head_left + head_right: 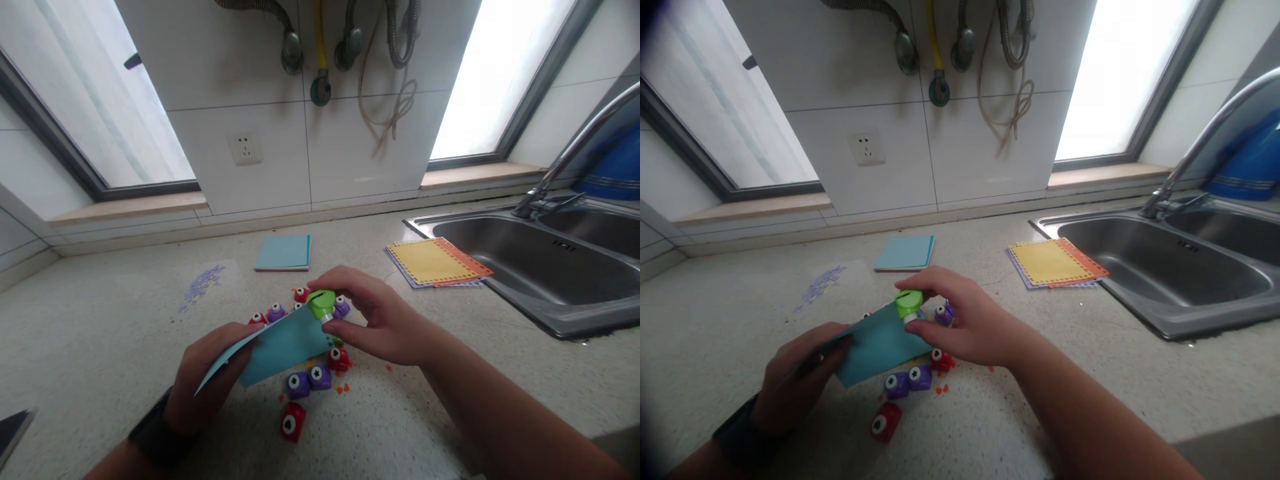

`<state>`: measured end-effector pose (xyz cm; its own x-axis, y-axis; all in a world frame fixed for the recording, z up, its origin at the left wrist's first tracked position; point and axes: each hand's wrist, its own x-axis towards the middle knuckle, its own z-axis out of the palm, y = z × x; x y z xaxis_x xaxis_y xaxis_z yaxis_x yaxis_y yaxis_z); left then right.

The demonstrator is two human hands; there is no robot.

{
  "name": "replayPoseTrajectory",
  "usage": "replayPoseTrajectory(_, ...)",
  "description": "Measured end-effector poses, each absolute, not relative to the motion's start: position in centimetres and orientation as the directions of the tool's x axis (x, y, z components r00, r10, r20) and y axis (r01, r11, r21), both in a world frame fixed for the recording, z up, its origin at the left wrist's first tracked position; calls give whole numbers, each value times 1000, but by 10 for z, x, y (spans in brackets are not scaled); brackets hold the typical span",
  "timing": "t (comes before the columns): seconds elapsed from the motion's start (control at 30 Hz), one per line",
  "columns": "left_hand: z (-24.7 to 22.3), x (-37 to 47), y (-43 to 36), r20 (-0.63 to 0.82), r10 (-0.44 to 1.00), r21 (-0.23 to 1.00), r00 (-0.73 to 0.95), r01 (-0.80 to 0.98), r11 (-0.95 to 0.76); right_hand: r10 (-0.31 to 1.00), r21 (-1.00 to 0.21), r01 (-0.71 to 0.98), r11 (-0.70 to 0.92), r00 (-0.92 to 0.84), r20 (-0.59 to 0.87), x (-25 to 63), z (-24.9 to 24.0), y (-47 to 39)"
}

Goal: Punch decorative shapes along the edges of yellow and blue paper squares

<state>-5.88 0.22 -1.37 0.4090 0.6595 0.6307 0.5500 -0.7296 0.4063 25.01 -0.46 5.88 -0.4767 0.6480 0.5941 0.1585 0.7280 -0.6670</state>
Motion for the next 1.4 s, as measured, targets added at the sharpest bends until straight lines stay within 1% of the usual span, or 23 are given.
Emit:
replayPoseTrajectory(0.1,-5,-54,3,581,734,492,351,567,-660,708,-745,133,653,-455,540,250,54,-3)
replayPoseTrajectory(0.17,1,-52,3,506,815,593,281,573,-566,759,-811,105,575,-439,481,250,51,-1)
replayPoseTrajectory(0.23,4,-51,4,420,887,713,193,535,-454,816,-882,74,466,-422,396,249,48,2)
replayPoseTrajectory(0.33,6,-53,6,248,962,882,116,384,-274,868,-961,-30,275,-422,262,246,45,6)
replayPoseTrajectory(0.43,7,-54,8,62,991,976,116,201,-84,876,-984,-131,124,-451,171,242,44,9)
replayPoseTrajectory(0.53,10,-52,8,-68,991,997,117,54,62,887,-987,-157,18,-454,89,240,41,11)
replayPoseTrajectory(0.67,16,-46,8,-190,973,973,129,-107,205,890,-976,-186,-111,-455,-15,238,35,14)
replayPoseTrajectory(0.77,19,-44,9,-252,953,943,171,-178,281,898,-961,-214,-177,-434,-69,237,32,16)
replayPoseTrajectory(0.87,18,-42,8,-278,930,918,239,-218,330,909,-944,-260,-204,-410,-83,235,31,17)
replayPoseTrajectory(1.0,16,-40,6,-316,911,906,266,-200,373,921,-924,-306,-228,-377,-102,232,30,18)
replayPoseTrajectory(1.13,11,-40,8,-320,902,913,291,-160,376,922,-936,-263,-233,-367,-127,232,25,20)
replayPoseTrajectory(1.23,6,-43,11,-321,890,925,323,-97,369,927,-942,-249,-224,-354,-127,232,22,21)
replayPoseTrajectory(1.4,-3,-50,15,-309,904,946,295,-6,325,912,-949,-214,-233,-386,-136,229,20,20)
